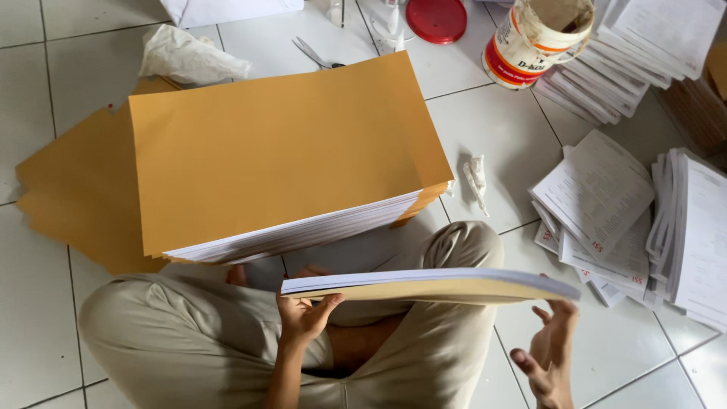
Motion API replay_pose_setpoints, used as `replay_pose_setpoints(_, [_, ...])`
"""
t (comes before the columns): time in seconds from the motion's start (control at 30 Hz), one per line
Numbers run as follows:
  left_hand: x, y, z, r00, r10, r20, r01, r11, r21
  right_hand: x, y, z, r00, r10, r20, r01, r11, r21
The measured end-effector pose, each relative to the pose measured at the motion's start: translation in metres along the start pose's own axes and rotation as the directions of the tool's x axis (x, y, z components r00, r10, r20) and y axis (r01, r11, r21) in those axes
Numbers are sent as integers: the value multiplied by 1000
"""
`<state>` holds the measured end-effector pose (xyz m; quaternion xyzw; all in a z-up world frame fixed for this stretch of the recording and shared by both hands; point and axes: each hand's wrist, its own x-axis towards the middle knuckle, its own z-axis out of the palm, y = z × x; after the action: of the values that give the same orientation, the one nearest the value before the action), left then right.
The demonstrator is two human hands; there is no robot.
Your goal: The person collates sheets of paper by hand, inserting documents into brown paper sleeves or folders while sitting on the floor.
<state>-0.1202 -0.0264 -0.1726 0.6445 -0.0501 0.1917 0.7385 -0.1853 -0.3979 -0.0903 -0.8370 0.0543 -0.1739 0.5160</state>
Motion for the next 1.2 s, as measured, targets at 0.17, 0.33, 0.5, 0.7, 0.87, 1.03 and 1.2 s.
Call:
replay_pose_setpoints(0.17, [-24, -28, 7, 955, -293, -40, 287, 951, -115, 21, -4, 27, 998, 68, -8, -64, 963, 264])
replay_pose_setpoints(0.33, [-10, -7, 7, 976, -217, -21, 215, 972, -95, 13, 16, 24, 986, 167, -7, -152, 914, 376])
replay_pose_setpoints(0.5, [3, 30, 4, 998, -44, 55, 52, 984, -173, -5, 23, 15, 995, 96, -11, -87, 943, 322])
replay_pose_setpoints(0.7, [6, 19, -6, 944, -329, 27, 330, 936, -125, -3, -10, 25, 958, -223, 179, 187, 963, 196])
replay_pose_setpoints(0.87, [-1, 30, -10, 968, -250, 33, 252, 958, -139, 48, 82, -50, 569, -353, 742, 14, 907, 421])
replay_pose_setpoints(1.03, [26, 141, -11, 996, 92, -5, -91, 973, -212, 152, 141, -122, 66, 69, 995, -302, 952, -46])
replay_pose_setpoints(1.2, [84, 207, -57, 896, 433, -104, -228, 647, 727, 109, -70, 5, 968, 184, 168, -172, 982, -84])
